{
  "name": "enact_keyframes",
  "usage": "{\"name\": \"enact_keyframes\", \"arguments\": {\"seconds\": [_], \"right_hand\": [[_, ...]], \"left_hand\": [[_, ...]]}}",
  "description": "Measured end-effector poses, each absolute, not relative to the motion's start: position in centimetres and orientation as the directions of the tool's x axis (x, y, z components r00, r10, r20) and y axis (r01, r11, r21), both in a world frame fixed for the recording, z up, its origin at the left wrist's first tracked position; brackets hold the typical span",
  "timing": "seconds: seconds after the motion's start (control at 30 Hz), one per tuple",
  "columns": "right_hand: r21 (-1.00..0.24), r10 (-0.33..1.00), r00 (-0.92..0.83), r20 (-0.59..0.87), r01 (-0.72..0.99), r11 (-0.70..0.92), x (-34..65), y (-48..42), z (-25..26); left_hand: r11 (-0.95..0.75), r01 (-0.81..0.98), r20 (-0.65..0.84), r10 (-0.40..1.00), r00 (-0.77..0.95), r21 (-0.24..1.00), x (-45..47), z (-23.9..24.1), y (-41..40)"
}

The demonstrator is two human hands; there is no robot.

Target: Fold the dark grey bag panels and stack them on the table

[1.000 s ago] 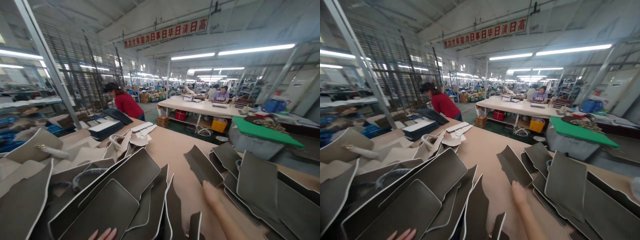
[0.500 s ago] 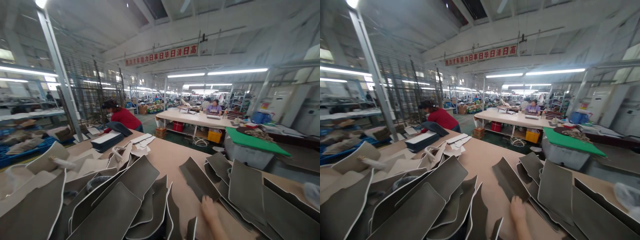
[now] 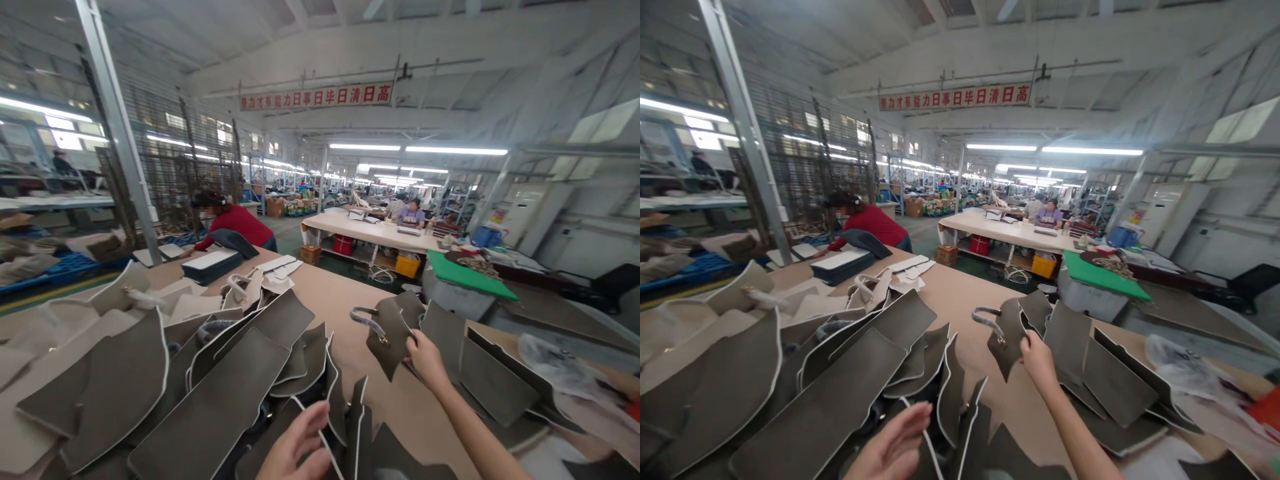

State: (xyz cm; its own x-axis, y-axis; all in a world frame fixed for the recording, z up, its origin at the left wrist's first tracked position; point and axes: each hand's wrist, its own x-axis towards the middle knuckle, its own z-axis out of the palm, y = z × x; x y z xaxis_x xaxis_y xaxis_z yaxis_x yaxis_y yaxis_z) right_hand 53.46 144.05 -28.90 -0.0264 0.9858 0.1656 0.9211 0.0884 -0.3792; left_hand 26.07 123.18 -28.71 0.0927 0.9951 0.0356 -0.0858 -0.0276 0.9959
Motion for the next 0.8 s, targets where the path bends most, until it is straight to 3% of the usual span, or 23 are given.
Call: {"name": "enact_keyframes", "arguments": {"seconds": [0.07,0.1,0.2,0.27,0.3,0.37,0.47,0.53,0.6,0.7,0.8], "right_hand": [[-0.370,0.971,-0.093,0.219,0.913,0.170,52.1,137.2,-25.7],[-0.316,0.922,-0.213,0.323,0.894,0.317,51.0,133.4,-24.7],[0.016,0.558,-0.563,0.610,0.712,0.702,46.5,121.8,-23.9],[0.169,0.370,-0.668,0.645,0.597,0.784,43.8,115.5,-24.0],[0.173,0.333,-0.690,0.643,0.555,0.814,42.8,113.1,-23.9],[0.079,0.358,-0.658,0.663,0.537,0.840,42.0,109.6,-23.2],[-0.248,0.612,-0.362,0.703,0.682,0.688,42.7,107.4,-21.5],[-0.523,0.791,-0.089,0.605,0.705,0.479,43.2,106.9,-20.8],[-0.746,0.913,0.041,0.406,0.592,0.305,42.9,106.4,-20.8],[-0.862,0.965,0.051,0.259,0.463,0.207,41.0,105.2,-21.4],[-0.829,0.943,0.074,0.324,0.502,0.245,38.9,103.6,-21.5]], "left_hand": [[0.087,-0.333,-0.022,0.981,0.192,0.939,28.6,-26.5,123.1],[0.141,-0.420,-0.045,0.972,0.230,0.896,29.6,-25.5,122.8],[0.223,-0.633,-0.110,0.971,0.214,0.741,30.7,-23.5,120.6],[0.228,-0.723,-0.206,0.971,0.121,0.653,30.0,-23.4,118.4],[0.228,-0.743,-0.253,0.964,0.081,0.629,29.3,-23.7,117.1],[0.257,-0.741,-0.300,0.951,0.078,0.620,27.4,-24.3,114.4],[0.309,-0.700,-0.269,0.948,0.171,0.644,24.3,-24.7,110.0],[0.346,-0.682,-0.271,0.937,0.220,0.644,22.7,-24.3,107.5],[0.381,-0.669,-0.289,0.924,0.251,0.638,21.5,-23.9,105.4],[0.415,-0.645,-0.311,0.910,0.275,0.642,20.5,-23.7,103.3],[0.405,-0.635,-0.296,0.914,0.276,0.658,19.9,-24.2,101.9]]}}
